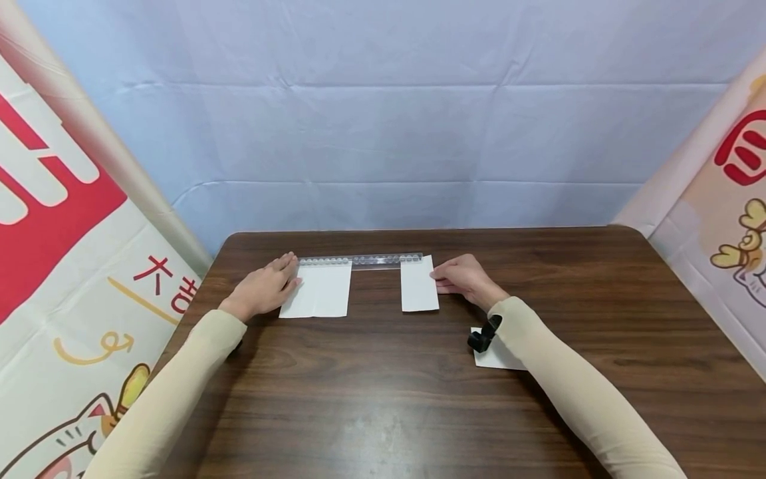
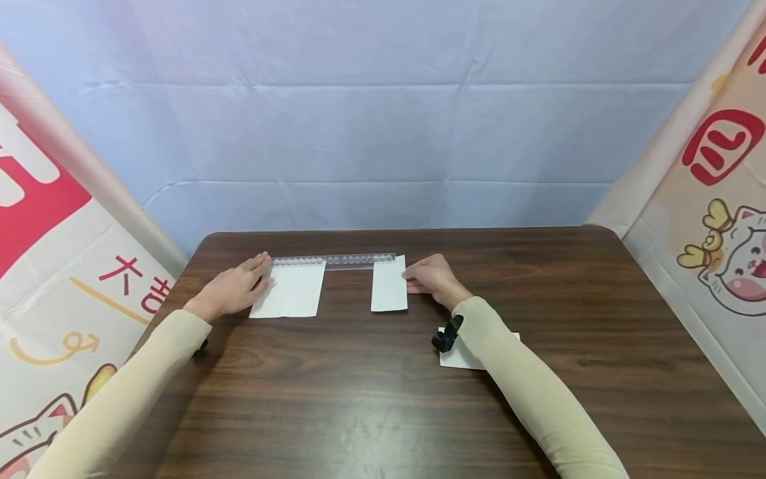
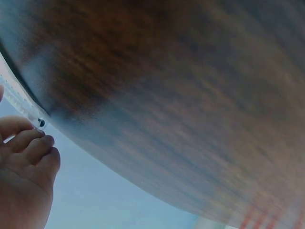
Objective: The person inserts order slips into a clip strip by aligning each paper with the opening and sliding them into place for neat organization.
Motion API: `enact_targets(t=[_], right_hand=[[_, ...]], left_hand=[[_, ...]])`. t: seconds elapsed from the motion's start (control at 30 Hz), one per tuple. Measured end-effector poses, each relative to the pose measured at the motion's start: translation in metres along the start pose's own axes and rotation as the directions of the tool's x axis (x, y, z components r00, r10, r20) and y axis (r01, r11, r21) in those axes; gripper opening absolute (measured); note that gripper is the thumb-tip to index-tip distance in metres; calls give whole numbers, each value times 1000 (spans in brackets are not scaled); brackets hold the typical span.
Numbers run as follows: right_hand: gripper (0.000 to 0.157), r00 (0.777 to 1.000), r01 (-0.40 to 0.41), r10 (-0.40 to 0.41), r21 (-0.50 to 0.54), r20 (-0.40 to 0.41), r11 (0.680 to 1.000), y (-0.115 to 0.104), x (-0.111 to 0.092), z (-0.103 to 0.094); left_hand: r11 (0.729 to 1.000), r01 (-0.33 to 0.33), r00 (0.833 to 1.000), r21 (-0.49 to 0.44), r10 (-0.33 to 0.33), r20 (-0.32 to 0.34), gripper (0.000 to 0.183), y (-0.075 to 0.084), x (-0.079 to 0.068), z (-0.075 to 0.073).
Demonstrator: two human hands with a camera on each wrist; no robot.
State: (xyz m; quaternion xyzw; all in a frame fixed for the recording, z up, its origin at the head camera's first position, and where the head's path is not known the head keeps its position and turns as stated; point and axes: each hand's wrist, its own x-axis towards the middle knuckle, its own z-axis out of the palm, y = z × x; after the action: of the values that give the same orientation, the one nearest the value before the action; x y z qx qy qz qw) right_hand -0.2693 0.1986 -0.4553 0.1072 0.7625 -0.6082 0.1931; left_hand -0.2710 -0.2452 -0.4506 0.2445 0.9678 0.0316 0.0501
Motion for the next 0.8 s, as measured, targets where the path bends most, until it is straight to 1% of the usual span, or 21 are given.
enact_targets(t=[0.13,0.4,0.8], right_hand=[[38,1000,-4,4,9,3,1000,0,2,3],[39,1000,4,-5,28,25,1000,-4,-1,10],[38,999,13,-13,16,34,1000,-5,-1,16]], left_hand=[[1000,3,1000,-5,-3,3,64,0,0,0],[1000,7,1000,-16,-7,6,64,0,0,-1],[1000,2,1000,-8,-2,-1,64,-1,1,0]])
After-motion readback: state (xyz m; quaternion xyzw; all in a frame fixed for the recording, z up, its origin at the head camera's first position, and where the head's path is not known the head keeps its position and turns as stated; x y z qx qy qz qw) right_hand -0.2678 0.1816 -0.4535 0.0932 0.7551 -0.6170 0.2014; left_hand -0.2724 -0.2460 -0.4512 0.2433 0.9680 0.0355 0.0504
